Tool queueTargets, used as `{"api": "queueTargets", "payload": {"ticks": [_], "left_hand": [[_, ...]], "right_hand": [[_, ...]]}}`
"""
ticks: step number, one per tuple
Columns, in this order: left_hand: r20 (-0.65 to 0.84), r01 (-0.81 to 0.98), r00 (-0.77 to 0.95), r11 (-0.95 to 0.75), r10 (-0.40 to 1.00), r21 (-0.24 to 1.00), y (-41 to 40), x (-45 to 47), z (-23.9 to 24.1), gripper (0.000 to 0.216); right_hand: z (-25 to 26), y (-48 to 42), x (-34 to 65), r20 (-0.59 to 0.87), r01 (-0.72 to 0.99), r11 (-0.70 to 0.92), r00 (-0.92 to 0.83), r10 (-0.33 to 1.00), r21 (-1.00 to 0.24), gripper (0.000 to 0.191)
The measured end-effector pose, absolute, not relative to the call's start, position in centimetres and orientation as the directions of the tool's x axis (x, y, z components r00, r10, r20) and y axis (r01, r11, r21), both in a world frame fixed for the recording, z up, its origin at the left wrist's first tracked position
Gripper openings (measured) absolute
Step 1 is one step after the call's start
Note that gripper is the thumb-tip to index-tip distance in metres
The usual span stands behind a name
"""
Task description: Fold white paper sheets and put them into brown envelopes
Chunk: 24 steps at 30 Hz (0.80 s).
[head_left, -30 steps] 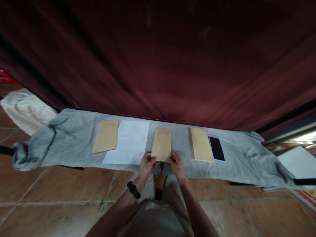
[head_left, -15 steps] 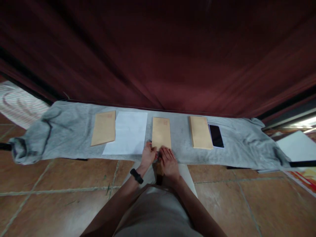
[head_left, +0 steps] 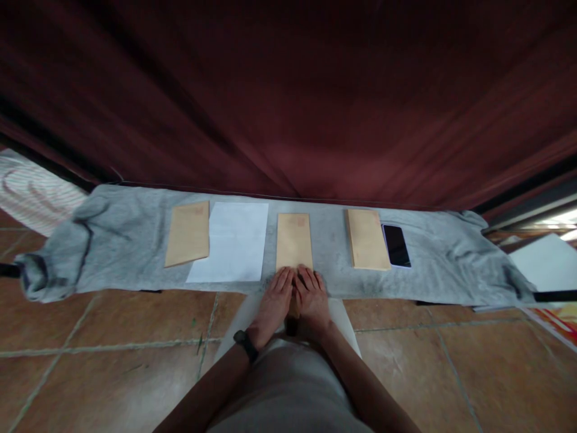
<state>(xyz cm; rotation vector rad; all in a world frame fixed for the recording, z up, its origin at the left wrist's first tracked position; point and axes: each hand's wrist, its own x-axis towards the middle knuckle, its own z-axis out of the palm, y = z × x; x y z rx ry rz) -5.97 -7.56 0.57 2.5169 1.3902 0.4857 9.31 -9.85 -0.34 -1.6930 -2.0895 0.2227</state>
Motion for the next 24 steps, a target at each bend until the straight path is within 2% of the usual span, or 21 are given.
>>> {"api": "queueTargets", "payload": {"ticks": [3,16,24], "left_hand": [[0.159,0.796,0.519,-0.543,0.840,0.268,-7.5,-6.2,-0.1,0.054],[0.145,0.860,0.463,-0.483,0.875,0.166,-8.4,-5.6,0.2,0.054],[0.141,0.862,0.473,-0.490,0.870,0.130,-8.2,-5.8,0.4,0.050]], "right_hand": [[-0.2,-9.8,9.3,0.238,0.890,0.233,-0.147,0.960,-0.392,0.048],[-0.7,-10.2,10.4,0.295,0.919,0.184,-0.079,0.952,-0.349,0.046],[-0.2,-9.5,9.6,0.266,0.896,0.235,-0.138,0.954,-0.376,0.042]]}}
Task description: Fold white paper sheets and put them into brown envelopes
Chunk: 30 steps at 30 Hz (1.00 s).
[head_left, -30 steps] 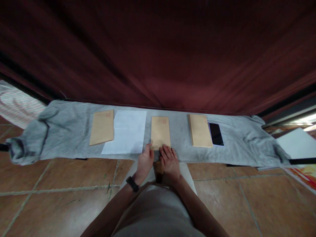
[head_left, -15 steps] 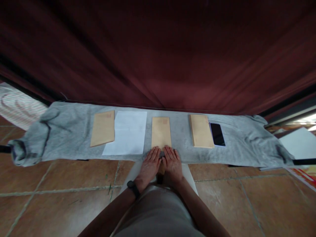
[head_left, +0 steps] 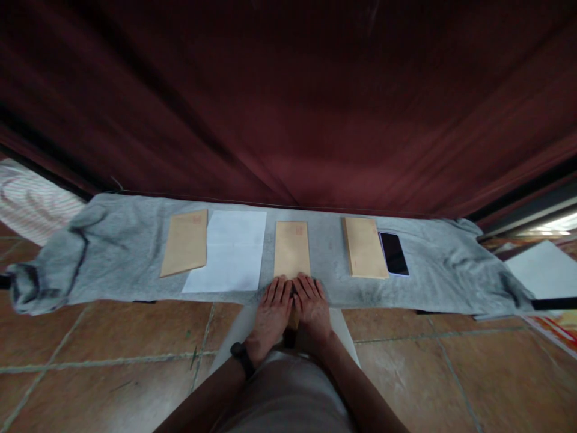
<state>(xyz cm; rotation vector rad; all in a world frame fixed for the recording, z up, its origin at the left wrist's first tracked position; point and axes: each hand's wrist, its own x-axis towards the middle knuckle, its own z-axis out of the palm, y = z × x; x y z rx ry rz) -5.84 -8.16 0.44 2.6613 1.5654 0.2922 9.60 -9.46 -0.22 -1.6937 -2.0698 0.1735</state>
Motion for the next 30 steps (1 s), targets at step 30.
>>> {"api": "queueTargets", "payload": {"ticks": [30], "left_hand": [[-0.161,0.788,-0.078,0.160,0.984,0.595,-2.8,-5.6,3.8,0.039]], "right_hand": [[-1.6,-10.5,10.4,0.377,0.915,0.142,0.011,0.926,-0.377,0.045]]}}
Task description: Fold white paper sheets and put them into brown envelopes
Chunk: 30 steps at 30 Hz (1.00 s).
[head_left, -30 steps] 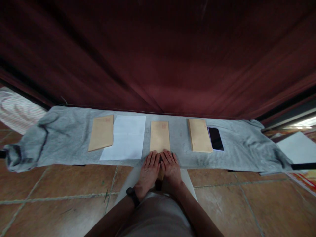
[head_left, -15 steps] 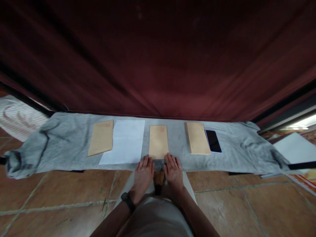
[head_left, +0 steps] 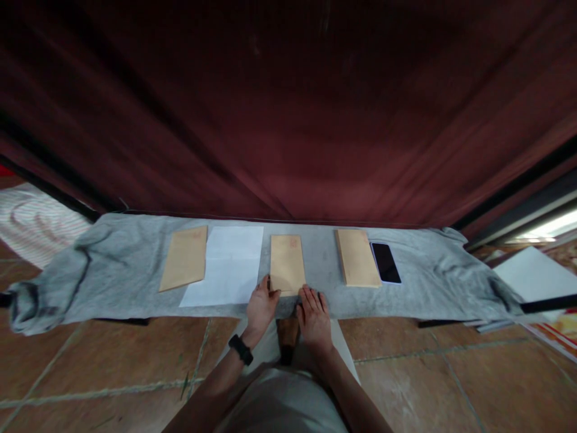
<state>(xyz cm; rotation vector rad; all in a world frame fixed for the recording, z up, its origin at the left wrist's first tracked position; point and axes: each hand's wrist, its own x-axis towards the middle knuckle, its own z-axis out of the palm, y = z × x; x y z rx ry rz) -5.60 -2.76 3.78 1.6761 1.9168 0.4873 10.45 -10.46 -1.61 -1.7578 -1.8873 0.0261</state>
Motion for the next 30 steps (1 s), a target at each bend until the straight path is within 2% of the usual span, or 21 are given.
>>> {"api": "queueTargets", "payload": {"ticks": [5,8,11,15,17,19,22,25,26,28,30], "left_hand": [[-0.260,0.456,-0.058,0.257,0.964,0.852,-2.0,-5.6,3.1,0.010],[-0.277,0.184,0.004,0.272,0.961,0.945,-2.3,-5.4,2.8,0.020],[-0.278,0.028,0.060,0.277,0.959,0.960,-2.9,-5.2,3.3,0.025],[-0.294,-0.015,0.129,0.298,0.947,0.954,-3.9,-4.4,4.9,0.026],[-0.268,-0.036,0.156,0.277,0.951,0.960,-4.3,-3.8,5.8,0.028],[-0.239,-0.074,0.184,0.256,0.954,0.964,-4.6,-3.4,6.7,0.036],[-0.233,-0.120,0.159,0.253,0.959,0.960,-4.6,-3.2,7.3,0.051],[-0.292,-0.107,0.099,0.302,0.951,0.947,-4.6,-3.0,6.8,0.056],[-0.311,-0.104,0.102,0.321,0.945,0.941,-4.7,-2.8,6.5,0.056],[-0.334,-0.118,0.148,0.351,0.931,0.929,-4.9,-2.3,6.0,0.052],[-0.344,-0.158,0.195,0.375,0.919,0.913,-5.2,-1.7,5.6,0.045]], "right_hand": [[-1.5,-10.4,10.5,0.387,0.916,0.145,0.012,0.922,-0.374,0.046],[-1.1,-10.3,10.5,0.394,0.915,0.157,0.002,0.919,-0.371,0.048],[-0.3,-9.9,10.4,0.389,0.915,0.170,-0.016,0.921,-0.365,0.049],[1.0,-9.2,10.1,0.372,0.899,0.183,-0.024,0.928,-0.397,0.048],[1.8,-8.7,10.4,0.381,0.876,0.189,-0.007,0.925,-0.444,0.046],[2.7,-8.3,11.0,0.396,0.820,0.186,0.054,0.917,-0.541,0.043],[4.0,-7.6,12.1,0.381,0.595,0.142,0.297,0.876,-0.791,0.033],[4.7,-7.0,12.5,0.162,0.146,0.095,0.561,0.812,-0.985,0.031],[4.8,-6.9,12.4,0.054,-0.030,0.089,0.590,0.806,-0.996,0.032],[4.6,-6.9,11.8,-0.132,-0.326,0.069,0.555,0.821,-0.943,0.034],[4.1,-7.0,11.0,-0.235,-0.476,0.032,0.491,0.839,-0.879,0.034]]}}
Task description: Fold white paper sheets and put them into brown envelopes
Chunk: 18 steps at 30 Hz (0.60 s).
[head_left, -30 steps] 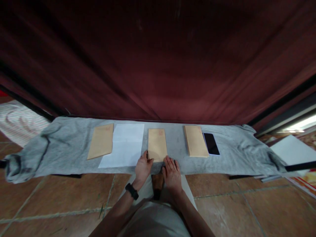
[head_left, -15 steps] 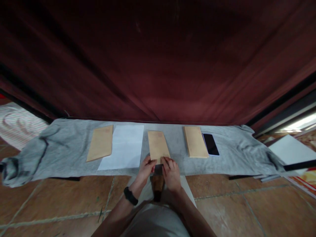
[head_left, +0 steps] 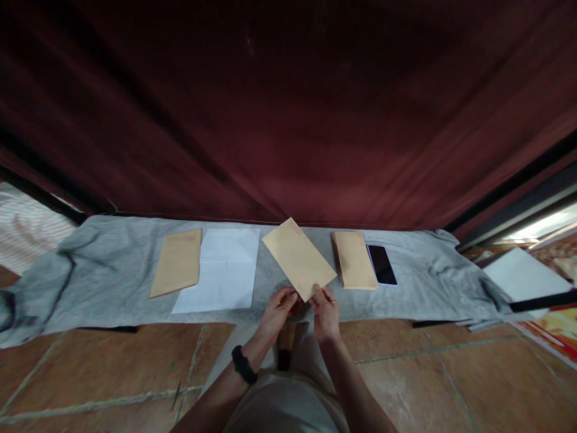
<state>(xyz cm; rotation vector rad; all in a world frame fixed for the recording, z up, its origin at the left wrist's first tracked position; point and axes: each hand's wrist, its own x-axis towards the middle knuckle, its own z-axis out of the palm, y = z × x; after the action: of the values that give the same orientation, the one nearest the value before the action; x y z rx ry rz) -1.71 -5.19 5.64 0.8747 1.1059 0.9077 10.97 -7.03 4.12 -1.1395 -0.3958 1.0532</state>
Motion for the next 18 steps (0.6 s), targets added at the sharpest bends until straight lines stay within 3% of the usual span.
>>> {"api": "queueTargets", "payload": {"ticks": [8,18], "left_hand": [[-0.427,-0.181,0.221,0.467,0.877,0.865,-5.3,-1.3,5.1,0.039],[-0.414,0.017,0.152,0.416,0.898,0.909,-3.8,-3.4,3.1,0.037]], "right_hand": [[1.9,-7.5,9.3,-0.291,-0.499,-0.068,0.384,0.876,-0.864,0.037],[0.8,-6.7,12.6,-0.351,-0.499,-0.074,0.488,0.799,-0.863,0.047]]}}
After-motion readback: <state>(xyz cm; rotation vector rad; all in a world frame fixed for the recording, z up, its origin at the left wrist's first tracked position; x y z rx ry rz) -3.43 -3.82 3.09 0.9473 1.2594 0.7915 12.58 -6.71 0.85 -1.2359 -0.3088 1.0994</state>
